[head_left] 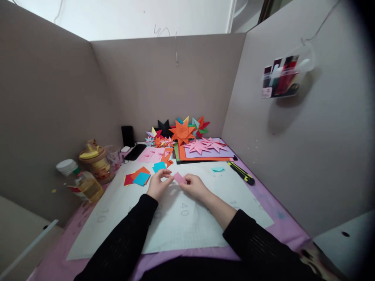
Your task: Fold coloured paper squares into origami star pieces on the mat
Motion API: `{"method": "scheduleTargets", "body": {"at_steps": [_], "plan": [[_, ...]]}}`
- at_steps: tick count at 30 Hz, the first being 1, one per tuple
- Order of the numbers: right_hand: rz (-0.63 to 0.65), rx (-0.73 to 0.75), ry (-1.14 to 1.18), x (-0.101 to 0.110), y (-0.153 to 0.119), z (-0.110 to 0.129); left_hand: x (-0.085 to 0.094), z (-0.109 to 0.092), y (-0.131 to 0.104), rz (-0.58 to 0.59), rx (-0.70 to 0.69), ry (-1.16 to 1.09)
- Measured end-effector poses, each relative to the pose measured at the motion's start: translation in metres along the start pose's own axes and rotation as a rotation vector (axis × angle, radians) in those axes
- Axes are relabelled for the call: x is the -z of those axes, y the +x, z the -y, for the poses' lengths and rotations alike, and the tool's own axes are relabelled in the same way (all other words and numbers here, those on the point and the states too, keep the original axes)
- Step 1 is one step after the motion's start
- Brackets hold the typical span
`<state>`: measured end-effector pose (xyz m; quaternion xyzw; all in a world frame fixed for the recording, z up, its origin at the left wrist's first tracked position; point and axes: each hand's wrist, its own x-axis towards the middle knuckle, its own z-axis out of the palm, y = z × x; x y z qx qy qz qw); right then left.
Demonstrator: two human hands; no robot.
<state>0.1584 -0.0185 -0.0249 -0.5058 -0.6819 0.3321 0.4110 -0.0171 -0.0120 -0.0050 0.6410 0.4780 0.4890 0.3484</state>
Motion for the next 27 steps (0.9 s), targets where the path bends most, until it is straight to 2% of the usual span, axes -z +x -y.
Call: {"method": "scheduleTargets", "body": {"at_steps": [6, 10, 14, 17, 23, 27], "plan": [[-0.004, 0.081, 0.012, -0.004, -0.001, 0.000, -0.005, -0.003, -0.006, 0.073, -0.037, 0.028], [0.016, 0.092, -0.004, -0.006, -0.002, -0.003, -0.010, -0.003, -0.010, 0.144, -0.125, 0.096], [0.043, 0.089, -0.012, -0.006, -0.002, -0.002, -0.010, -0.003, -0.013, 0.138, -0.171, 0.118], [0.055, 0.067, 0.034, -0.004, -0.002, 0.003, -0.007, -0.006, -0.012, 0.133, -0.130, 0.051], [0.112, -0.018, 0.149, 0.001, -0.001, 0.007, 0.006, -0.009, -0.002, 0.035, 0.033, -0.235], [0.114, -0.093, 0.262, 0.000, -0.001, -0.001, 0.021, -0.004, 0.006, -0.115, 0.066, -0.361]]}}
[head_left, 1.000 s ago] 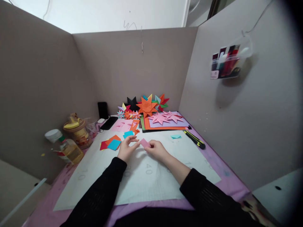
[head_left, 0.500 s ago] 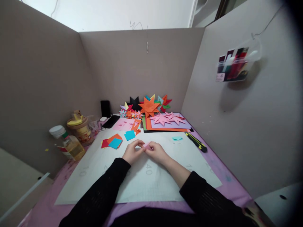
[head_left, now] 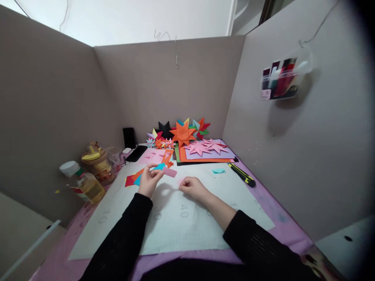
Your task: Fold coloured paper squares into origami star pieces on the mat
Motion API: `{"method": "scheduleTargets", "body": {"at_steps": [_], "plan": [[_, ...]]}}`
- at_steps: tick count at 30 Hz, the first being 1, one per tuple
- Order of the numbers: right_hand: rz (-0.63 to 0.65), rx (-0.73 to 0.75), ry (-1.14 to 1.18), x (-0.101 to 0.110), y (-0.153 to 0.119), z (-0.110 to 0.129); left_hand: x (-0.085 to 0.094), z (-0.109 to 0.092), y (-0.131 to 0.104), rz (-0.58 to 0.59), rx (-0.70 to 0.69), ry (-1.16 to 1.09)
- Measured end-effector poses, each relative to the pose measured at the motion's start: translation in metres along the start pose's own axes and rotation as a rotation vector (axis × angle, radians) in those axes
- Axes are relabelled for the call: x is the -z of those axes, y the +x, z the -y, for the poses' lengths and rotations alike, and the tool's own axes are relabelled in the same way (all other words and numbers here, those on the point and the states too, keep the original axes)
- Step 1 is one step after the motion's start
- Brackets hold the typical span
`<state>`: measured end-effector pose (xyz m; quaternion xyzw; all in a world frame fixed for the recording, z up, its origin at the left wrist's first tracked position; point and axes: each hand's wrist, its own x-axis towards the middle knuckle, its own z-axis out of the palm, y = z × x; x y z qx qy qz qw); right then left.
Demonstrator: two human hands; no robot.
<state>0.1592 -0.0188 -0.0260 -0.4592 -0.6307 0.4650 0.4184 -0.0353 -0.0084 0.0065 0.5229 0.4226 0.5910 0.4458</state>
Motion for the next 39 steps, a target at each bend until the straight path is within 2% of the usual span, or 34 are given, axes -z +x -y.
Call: {"method": "scheduleTargets", "body": {"at_steps": [2, 4, 7, 11, 18, 23, 28, 33, 36, 39], "plan": [[-0.019, -0.019, 0.079, 0.000, 0.001, -0.002, 0.004, 0.001, 0.002, -0.023, -0.014, -0.007], [-0.020, -0.006, 0.194, 0.000, 0.001, -0.001, 0.004, 0.002, 0.002, 0.003, -0.017, 0.012], [0.028, 0.008, 0.374, -0.001, 0.000, 0.004, -0.002, 0.005, -0.002, 0.062, -0.008, 0.032], [0.079, -0.016, 0.473, -0.004, -0.002, 0.007, -0.010, 0.008, -0.007, 0.128, -0.002, 0.038], [0.142, -0.107, 0.696, -0.002, -0.004, 0.010, -0.007, 0.013, -0.005, 0.118, -0.047, 0.048], [0.145, -0.084, 0.635, -0.003, -0.004, 0.011, -0.008, 0.015, -0.007, 0.145, -0.094, 0.092], [0.063, -0.058, 0.519, -0.006, -0.002, 0.006, -0.011, 0.016, -0.011, 0.220, -0.167, 0.214], [-0.135, 0.113, 0.226, -0.008, 0.003, -0.005, -0.013, 0.016, -0.012, 0.283, -0.105, 0.302], [-0.148, 0.152, 0.170, -0.008, 0.003, -0.007, -0.016, 0.016, -0.014, 0.310, -0.072, 0.386], [-0.137, 0.139, 0.251, -0.008, 0.003, -0.006, -0.019, 0.018, -0.017, 0.352, -0.049, 0.434]]}}
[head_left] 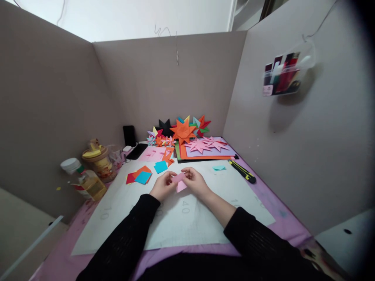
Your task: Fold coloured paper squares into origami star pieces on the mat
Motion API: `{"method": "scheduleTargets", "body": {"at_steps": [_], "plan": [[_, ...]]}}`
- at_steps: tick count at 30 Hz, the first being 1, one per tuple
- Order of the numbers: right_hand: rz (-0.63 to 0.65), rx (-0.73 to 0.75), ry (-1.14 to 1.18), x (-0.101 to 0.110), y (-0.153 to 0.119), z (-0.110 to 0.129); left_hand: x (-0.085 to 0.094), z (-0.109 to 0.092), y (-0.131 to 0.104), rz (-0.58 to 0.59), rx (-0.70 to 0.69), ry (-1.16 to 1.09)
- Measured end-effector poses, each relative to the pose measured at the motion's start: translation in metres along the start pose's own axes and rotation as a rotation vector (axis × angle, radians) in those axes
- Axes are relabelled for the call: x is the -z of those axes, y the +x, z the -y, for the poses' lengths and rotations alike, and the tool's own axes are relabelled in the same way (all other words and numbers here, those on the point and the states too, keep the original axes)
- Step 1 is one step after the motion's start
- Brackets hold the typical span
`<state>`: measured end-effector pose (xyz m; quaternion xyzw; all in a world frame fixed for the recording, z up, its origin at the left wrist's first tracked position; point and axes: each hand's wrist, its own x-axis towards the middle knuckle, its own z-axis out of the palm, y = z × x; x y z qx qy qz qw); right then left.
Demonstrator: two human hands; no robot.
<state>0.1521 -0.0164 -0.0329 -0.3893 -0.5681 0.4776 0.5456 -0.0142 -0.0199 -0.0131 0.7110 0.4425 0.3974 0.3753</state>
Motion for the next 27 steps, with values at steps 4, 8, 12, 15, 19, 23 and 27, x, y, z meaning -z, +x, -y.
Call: {"method": "scheduleTargets", "body": {"at_steps": [4, 8, 12, 15, 19, 23, 27], "plan": [[-0.011, -0.011, 0.086, 0.0001, 0.0012, 0.0008, -0.0065, -0.0002, -0.0021, 0.156, 0.105, -0.171], [-0.067, 0.033, 0.071, 0.0032, 0.0020, 0.0025, -0.0079, -0.0003, 0.0000, 0.119, 0.190, -0.302], [-0.061, 0.157, -0.085, 0.0092, 0.0012, 0.0049, -0.0024, -0.0010, 0.0030, -0.060, 0.229, -0.388], [0.092, 0.215, -0.162, 0.0093, -0.0008, 0.0051, 0.0009, -0.0020, 0.0030, -0.046, 0.230, -0.474], [0.193, 0.241, -0.281, 0.0039, -0.0045, 0.0075, 0.0004, -0.0023, 0.0018, 0.032, 0.214, -0.517], [0.152, 0.281, -0.336, 0.0032, -0.0052, 0.0098, -0.0011, -0.0011, 0.0017, 0.031, 0.199, -0.482], [0.088, 0.210, -0.273, 0.0056, -0.0023, 0.0051, -0.0012, -0.0006, 0.0024, 0.011, 0.173, -0.440]]}}
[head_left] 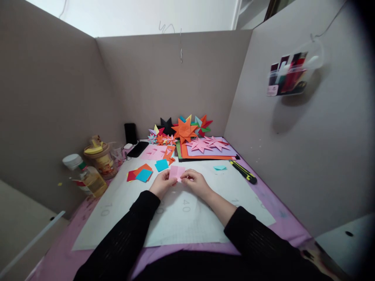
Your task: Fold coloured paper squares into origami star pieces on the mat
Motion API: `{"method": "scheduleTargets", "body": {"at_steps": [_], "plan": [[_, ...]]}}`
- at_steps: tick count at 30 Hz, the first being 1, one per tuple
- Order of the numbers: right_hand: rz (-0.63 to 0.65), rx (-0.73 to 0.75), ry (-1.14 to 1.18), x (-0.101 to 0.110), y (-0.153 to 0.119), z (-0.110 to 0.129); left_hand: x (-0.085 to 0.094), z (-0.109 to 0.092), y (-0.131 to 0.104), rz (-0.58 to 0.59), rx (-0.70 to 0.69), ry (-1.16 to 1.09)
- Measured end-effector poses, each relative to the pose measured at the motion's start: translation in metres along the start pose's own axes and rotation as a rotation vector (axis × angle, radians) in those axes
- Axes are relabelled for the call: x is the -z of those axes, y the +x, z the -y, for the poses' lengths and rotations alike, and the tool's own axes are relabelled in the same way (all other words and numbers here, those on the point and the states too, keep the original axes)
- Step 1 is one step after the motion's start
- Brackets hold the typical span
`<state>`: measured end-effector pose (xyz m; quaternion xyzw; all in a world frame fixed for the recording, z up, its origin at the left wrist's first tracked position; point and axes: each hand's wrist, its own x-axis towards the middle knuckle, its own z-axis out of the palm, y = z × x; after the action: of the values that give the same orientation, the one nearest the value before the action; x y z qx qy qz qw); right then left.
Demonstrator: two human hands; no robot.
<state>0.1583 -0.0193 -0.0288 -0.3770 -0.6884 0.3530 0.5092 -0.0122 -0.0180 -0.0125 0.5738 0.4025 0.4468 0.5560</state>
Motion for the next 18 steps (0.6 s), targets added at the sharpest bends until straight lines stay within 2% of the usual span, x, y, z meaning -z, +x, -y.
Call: {"method": "scheduleTargets", "body": {"at_steps": [5, 10, 12, 14, 16, 18], "plan": [[-0.023, -0.143, 0.138, -0.001, 0.001, -0.005, -0.004, -0.003, -0.002, 0.007, -0.012, 0.044], [-0.026, -0.106, 0.099, 0.000, 0.002, -0.005, -0.005, -0.002, -0.002, 0.018, -0.022, 0.071], [-0.043, -0.093, 0.036, 0.002, 0.002, -0.005, 0.000, -0.001, 0.000, -0.045, -0.014, 0.138], [-0.035, -0.076, -0.055, 0.005, 0.003, -0.004, 0.008, 0.000, 0.002, -0.160, -0.009, 0.222], [0.080, -0.026, -0.175, 0.010, 0.002, -0.003, 0.018, 0.000, 0.004, -0.266, 0.012, 0.303], [0.290, 0.052, -0.298, 0.016, -0.001, -0.001, 0.025, -0.001, 0.005, -0.327, 0.055, 0.381]]}}
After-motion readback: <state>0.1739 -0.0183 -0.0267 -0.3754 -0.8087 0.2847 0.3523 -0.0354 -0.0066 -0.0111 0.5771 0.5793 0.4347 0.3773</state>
